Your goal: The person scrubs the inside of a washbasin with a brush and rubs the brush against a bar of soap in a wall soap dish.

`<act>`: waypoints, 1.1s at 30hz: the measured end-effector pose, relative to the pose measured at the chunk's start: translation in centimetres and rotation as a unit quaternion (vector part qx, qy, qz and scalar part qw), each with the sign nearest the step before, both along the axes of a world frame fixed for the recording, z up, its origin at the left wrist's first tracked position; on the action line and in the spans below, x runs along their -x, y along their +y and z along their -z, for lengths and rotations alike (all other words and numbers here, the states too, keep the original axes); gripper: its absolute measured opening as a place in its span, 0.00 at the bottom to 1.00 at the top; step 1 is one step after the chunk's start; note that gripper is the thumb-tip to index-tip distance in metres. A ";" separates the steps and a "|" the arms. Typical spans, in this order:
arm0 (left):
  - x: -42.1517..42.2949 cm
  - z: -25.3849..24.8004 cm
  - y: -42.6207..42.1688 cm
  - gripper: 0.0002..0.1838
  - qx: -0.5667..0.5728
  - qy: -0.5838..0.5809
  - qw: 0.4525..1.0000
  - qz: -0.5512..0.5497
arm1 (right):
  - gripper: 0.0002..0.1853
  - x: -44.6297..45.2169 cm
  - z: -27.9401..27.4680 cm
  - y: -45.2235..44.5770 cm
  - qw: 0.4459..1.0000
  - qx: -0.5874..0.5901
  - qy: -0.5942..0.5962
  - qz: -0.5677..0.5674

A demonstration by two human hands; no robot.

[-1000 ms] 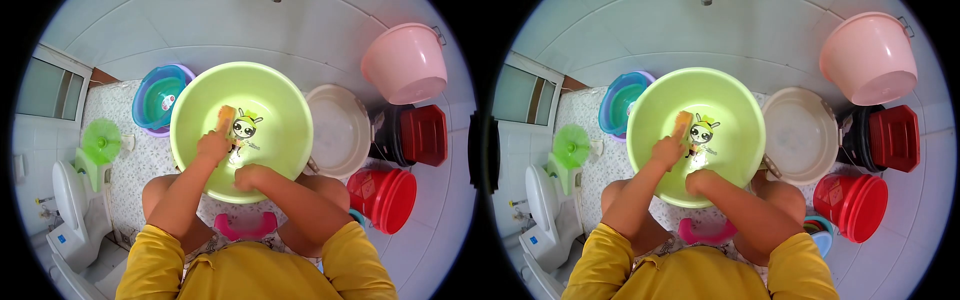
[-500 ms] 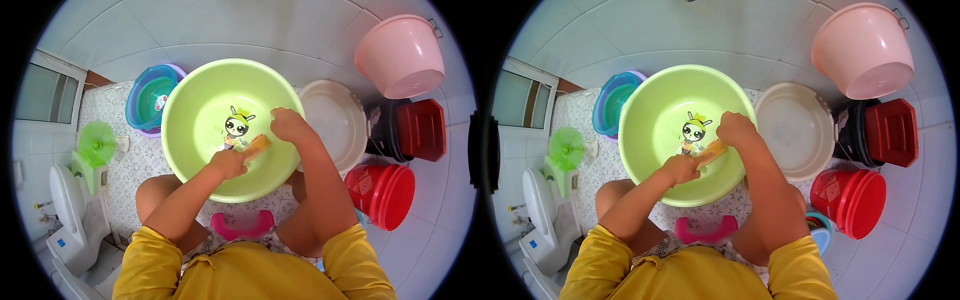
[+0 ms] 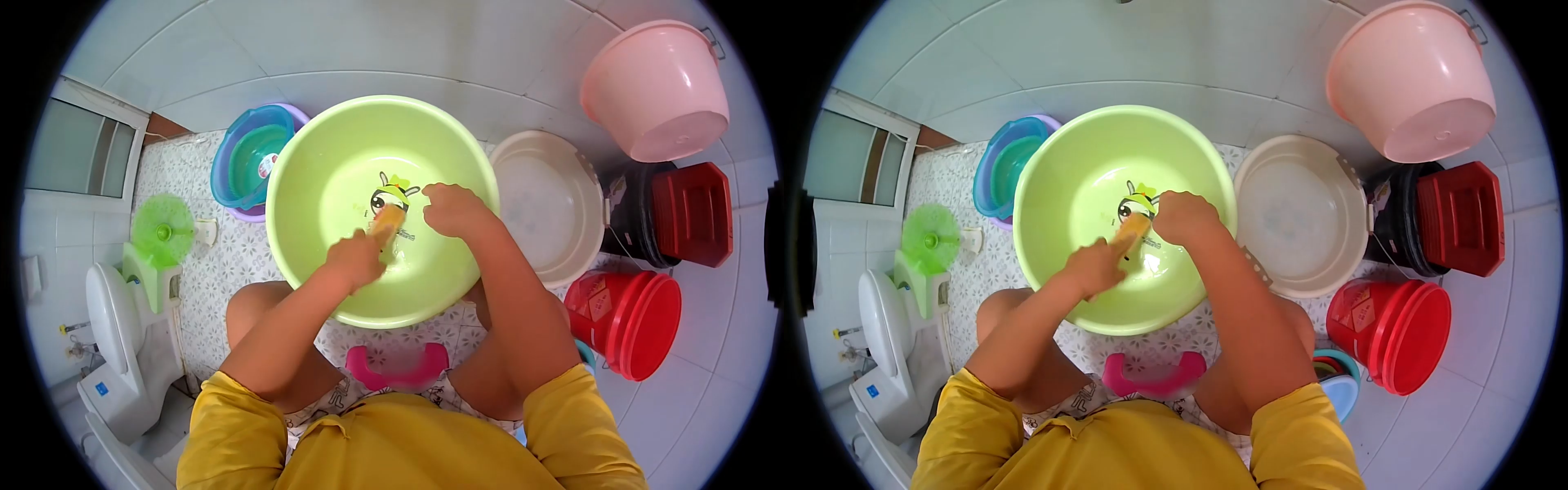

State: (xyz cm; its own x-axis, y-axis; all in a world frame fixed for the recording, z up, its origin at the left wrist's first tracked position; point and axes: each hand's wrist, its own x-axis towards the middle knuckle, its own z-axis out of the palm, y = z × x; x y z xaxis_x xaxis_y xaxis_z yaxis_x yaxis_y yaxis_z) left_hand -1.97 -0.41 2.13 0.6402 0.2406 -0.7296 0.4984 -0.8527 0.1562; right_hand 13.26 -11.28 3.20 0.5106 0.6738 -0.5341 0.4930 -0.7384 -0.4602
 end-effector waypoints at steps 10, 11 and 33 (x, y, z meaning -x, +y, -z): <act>1.1 0.1 1.6 0.37 0.019 0.036 0.999 0.010 | 0.15 0.9 1.5 1.4 1.000 0.008 -0.006 -0.019; 1.2 1.0 2.2 0.37 -0.012 0.014 0.999 -0.035 | 0.15 0.9 1.6 1.5 1.000 0.013 -0.002 -0.021; 1.2 2.2 2.6 0.36 -0.034 -0.061 0.991 -0.111 | 0.16 1.6 1.1 3.5 0.998 0.062 0.007 -0.030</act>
